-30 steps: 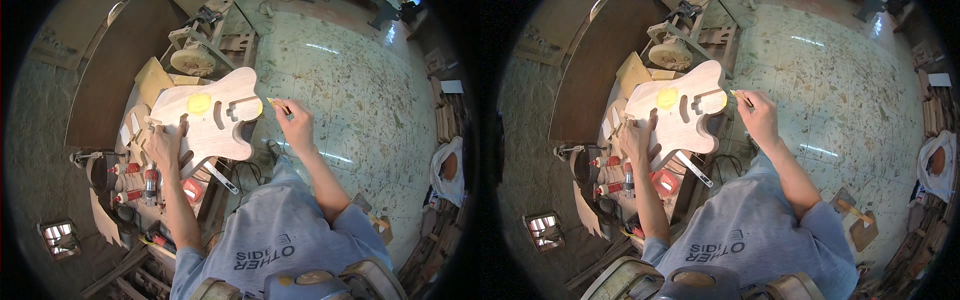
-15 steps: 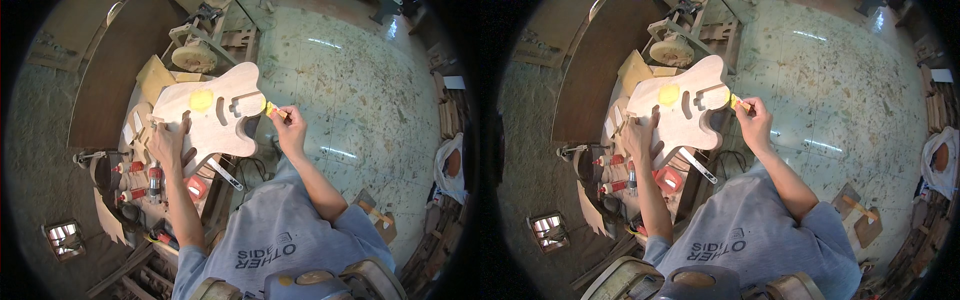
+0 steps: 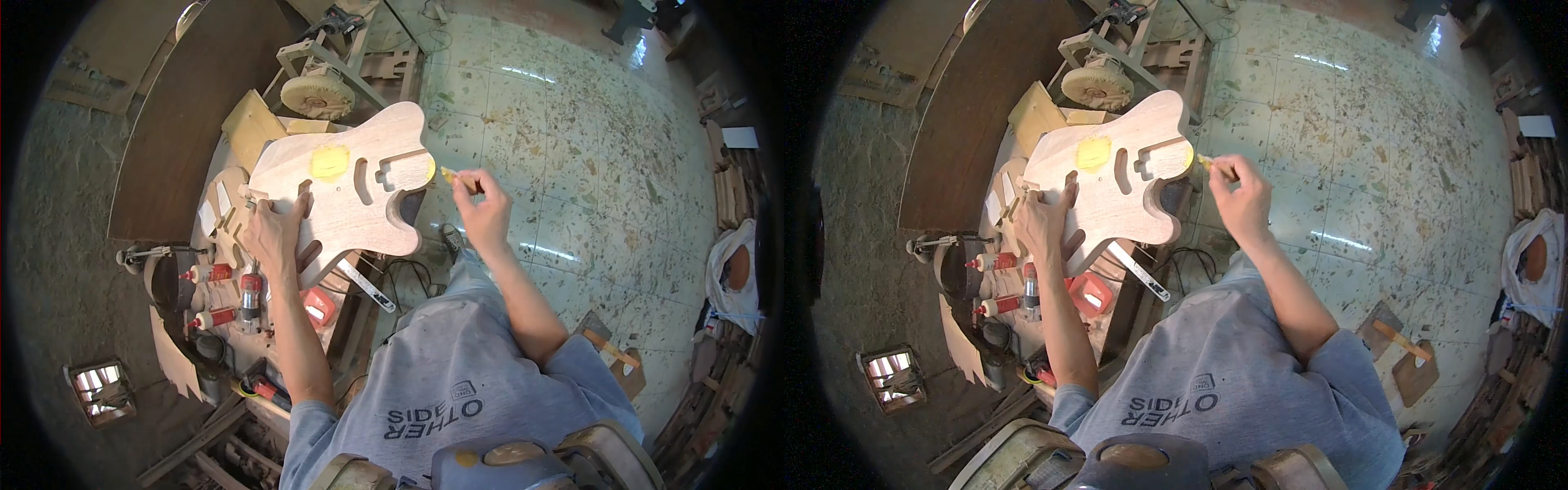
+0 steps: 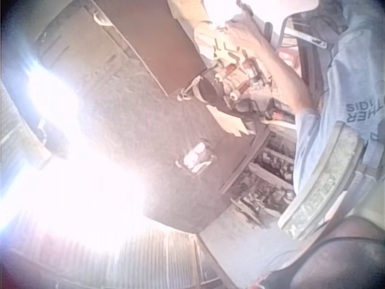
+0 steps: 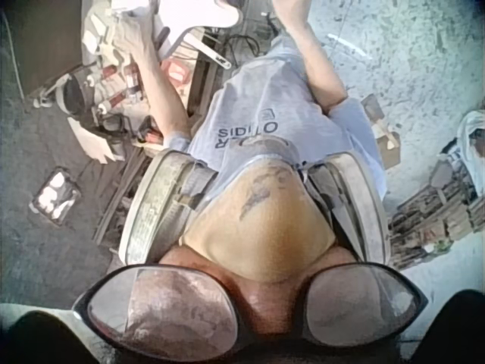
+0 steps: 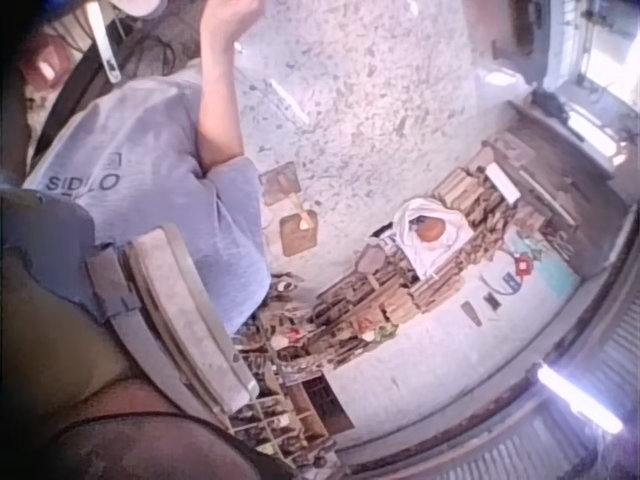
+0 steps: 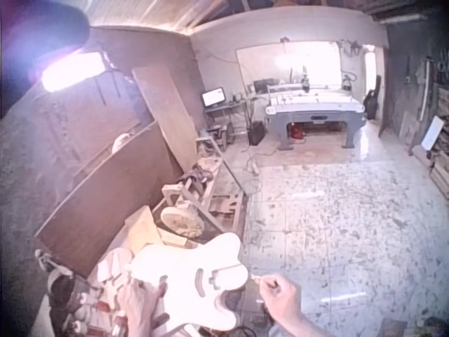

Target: The person applies yellow tape to the surface of a wooden guitar body and then uses a small tool to press the tape firmly into the routed channels.

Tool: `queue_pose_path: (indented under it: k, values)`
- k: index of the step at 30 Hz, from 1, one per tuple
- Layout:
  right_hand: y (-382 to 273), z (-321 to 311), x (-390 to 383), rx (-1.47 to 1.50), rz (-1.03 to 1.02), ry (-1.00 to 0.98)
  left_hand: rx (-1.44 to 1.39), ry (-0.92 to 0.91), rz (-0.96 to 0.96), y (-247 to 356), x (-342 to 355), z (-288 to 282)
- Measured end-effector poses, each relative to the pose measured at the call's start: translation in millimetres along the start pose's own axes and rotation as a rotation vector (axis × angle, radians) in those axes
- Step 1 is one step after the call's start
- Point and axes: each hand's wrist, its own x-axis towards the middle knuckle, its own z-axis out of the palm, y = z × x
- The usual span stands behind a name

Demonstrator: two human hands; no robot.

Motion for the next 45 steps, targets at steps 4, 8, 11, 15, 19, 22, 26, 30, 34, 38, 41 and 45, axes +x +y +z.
queue_pose_path:
  k: [4,8,11,15,19,22,26,30,34,38,41,45]
  values:
    - [-3,-13,31,-0.022,-0.106,-0.134,0.021,-0.021,-0.007,-1,1,0]
    - [-8,-15,62,-0.157,-0.431,-0.306,0.004,0.068,0.046,-10,1,6]
    - [-15,-16,66,-0.336,-0.540,-0.482,0.004,0.076,0.039,-4,2,8]
    - [-49,-14,59,-0.215,-0.539,-0.607,0.012,0.060,0.026,-9,2,9]
    - [-81,14,67,0.023,-0.265,-0.663,-0.023,0.086,0.024,-17,4,20]
    - [-80,56,89,-0.040,-0.275,-0.778,-0.052,0.103,0.020,-16,3,18]
    - [-82,111,123,-0.182,-0.597,-0.883,-0.108,0.105,0.004,-16,2,18]
    - [-68,152,137,-0.289,-0.751,-0.948,-0.119,0.124,0.019,-19,4,23]
    - [-75,145,127,-0.310,-0.748,-1.114,-0.128,0.143,0.039,-17,3,25]
    - [-102,127,118,-0.213,-0.564,-1.240,-0.181,0.173,0.023,-21,-1,25]
    - [-97,125,116,-0.184,-0.631,-1.114,-0.224,0.180,0.026,-19,-2,23]
    - [-80,119,95,-0.199,-0.902,-1.049,-0.244,0.251,0.046,-19,-3,28]
